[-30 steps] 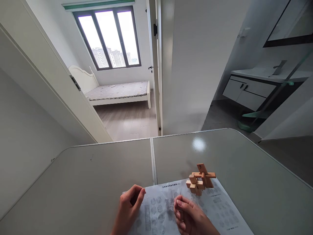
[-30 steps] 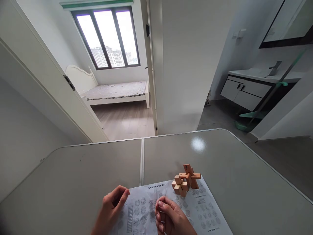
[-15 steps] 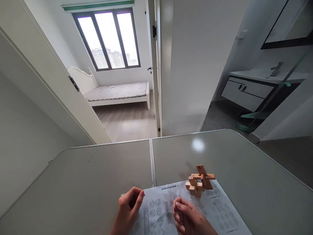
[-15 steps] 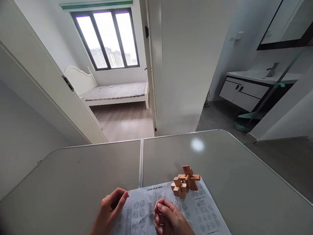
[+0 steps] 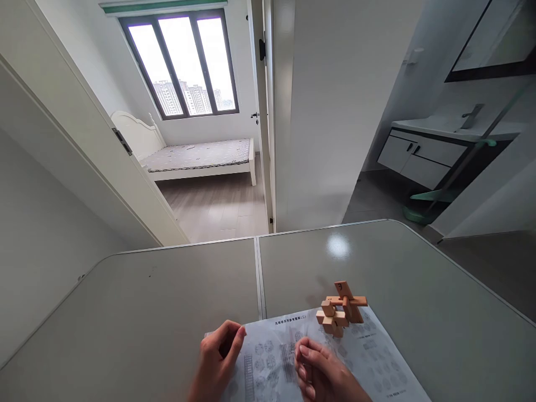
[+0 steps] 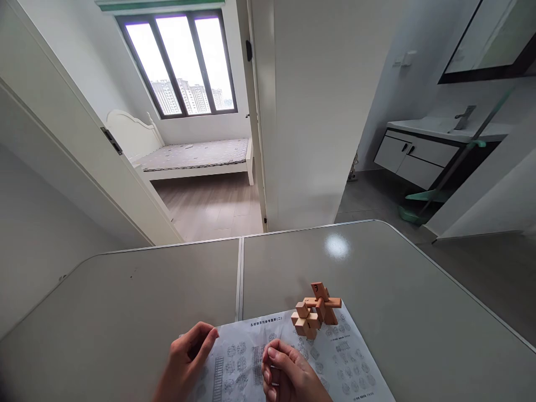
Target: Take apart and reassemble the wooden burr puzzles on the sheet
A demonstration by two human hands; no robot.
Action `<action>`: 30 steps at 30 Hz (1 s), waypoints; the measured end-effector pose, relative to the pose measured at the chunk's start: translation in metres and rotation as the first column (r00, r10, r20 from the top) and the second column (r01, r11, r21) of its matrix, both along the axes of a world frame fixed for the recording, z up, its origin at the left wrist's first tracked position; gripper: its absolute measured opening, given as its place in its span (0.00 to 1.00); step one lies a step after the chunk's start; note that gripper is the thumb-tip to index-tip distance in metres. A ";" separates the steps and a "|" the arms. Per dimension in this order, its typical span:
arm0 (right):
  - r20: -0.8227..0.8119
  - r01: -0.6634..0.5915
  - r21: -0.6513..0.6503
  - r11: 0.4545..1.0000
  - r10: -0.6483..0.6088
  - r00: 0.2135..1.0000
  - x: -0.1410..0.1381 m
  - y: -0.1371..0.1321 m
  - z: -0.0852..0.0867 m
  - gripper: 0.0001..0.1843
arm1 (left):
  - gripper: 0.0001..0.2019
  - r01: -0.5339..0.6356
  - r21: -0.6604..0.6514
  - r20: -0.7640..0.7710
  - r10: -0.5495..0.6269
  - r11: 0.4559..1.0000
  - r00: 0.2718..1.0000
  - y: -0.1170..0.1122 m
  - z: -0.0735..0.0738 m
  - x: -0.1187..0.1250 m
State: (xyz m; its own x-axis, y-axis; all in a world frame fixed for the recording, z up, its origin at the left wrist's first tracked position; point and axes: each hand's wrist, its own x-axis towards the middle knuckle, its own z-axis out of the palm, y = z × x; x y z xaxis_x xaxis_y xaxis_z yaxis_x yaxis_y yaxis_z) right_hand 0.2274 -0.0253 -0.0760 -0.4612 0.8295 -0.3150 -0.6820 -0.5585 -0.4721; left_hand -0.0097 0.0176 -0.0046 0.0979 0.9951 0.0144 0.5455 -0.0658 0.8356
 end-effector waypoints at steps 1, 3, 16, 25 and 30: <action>0.006 0.004 -0.006 1.000 -0.004 1.000 0.000 0.000 0.000 0.28 | 0.24 0.002 -0.001 0.003 -0.002 1.000 1.000 0.000 0.000 0.000; 0.011 0.007 -0.015 1.000 -0.007 1.000 0.000 -0.001 0.000 0.28 | 0.24 0.007 -0.011 0.012 -0.007 1.000 1.000 -0.001 0.001 0.001; -0.005 0.011 -0.006 1.000 -0.011 1.000 0.001 -0.002 0.005 0.28 | 0.25 0.003 -0.035 0.009 -0.002 0.999 1.000 -0.002 0.002 0.002; -0.014 0.037 -0.005 0.999 -0.037 0.999 0.000 -0.003 0.006 0.27 | 0.23 0.004 -0.017 -0.003 -0.004 1.000 1.000 -0.002 0.001 0.002; -0.006 0.028 -0.013 1.000 -0.028 1.000 0.002 -0.003 0.008 0.26 | 0.22 0.019 -0.012 -0.002 -0.019 1.000 1.000 0.000 -0.003 0.000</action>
